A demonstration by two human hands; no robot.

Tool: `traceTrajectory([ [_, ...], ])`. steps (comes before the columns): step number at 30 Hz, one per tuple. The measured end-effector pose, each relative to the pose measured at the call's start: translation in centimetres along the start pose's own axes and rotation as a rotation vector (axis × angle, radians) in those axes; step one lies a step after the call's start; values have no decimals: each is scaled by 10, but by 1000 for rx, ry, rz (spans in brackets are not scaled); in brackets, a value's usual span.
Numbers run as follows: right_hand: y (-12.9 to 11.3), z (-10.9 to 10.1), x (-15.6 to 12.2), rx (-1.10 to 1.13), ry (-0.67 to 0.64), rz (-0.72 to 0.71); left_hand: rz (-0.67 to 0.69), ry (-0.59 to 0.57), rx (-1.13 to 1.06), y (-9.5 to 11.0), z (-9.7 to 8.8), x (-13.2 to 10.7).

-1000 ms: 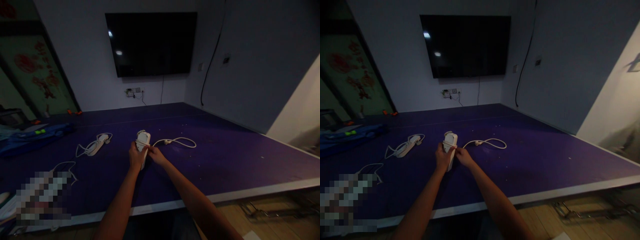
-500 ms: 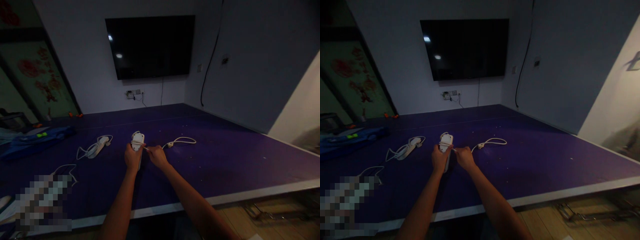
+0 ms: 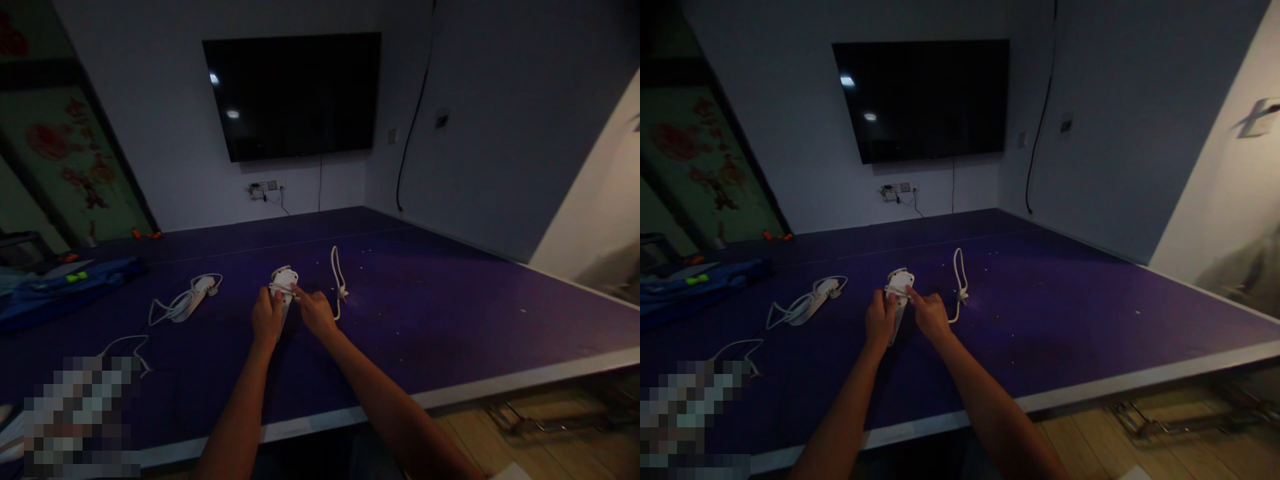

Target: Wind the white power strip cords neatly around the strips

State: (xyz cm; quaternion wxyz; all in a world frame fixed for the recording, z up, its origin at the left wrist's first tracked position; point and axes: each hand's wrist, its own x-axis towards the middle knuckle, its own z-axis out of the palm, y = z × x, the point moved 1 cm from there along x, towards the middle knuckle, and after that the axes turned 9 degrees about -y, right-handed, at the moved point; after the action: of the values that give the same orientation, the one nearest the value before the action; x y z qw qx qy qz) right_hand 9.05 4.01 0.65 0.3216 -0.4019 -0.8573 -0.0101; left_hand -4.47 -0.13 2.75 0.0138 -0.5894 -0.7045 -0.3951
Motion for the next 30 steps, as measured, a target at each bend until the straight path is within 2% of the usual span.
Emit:
traceTrajectory([
  [5, 5, 2, 1, -7, -20, -53, -48, -4, -117, -2, 0, 1],
  [11, 5, -2, 4, -9, -62, -81, -88, 43, -269, -3, -1, 3],
  [18, 5, -7, 3, -27, -93, -98, 14, 9, -216, -4, 1, 4],
  [21, 2, -8, 4, 9, -133, -63, -32, 34, -201, -6, 1, 4],
  [26, 6, -5, 5, 167, -192, 52, -142, 144, -175, -13, -4, 7],
  [30, 18, 1, 3, 174, -343, 126, -240, 243, -180, -22, -11, 11],
])
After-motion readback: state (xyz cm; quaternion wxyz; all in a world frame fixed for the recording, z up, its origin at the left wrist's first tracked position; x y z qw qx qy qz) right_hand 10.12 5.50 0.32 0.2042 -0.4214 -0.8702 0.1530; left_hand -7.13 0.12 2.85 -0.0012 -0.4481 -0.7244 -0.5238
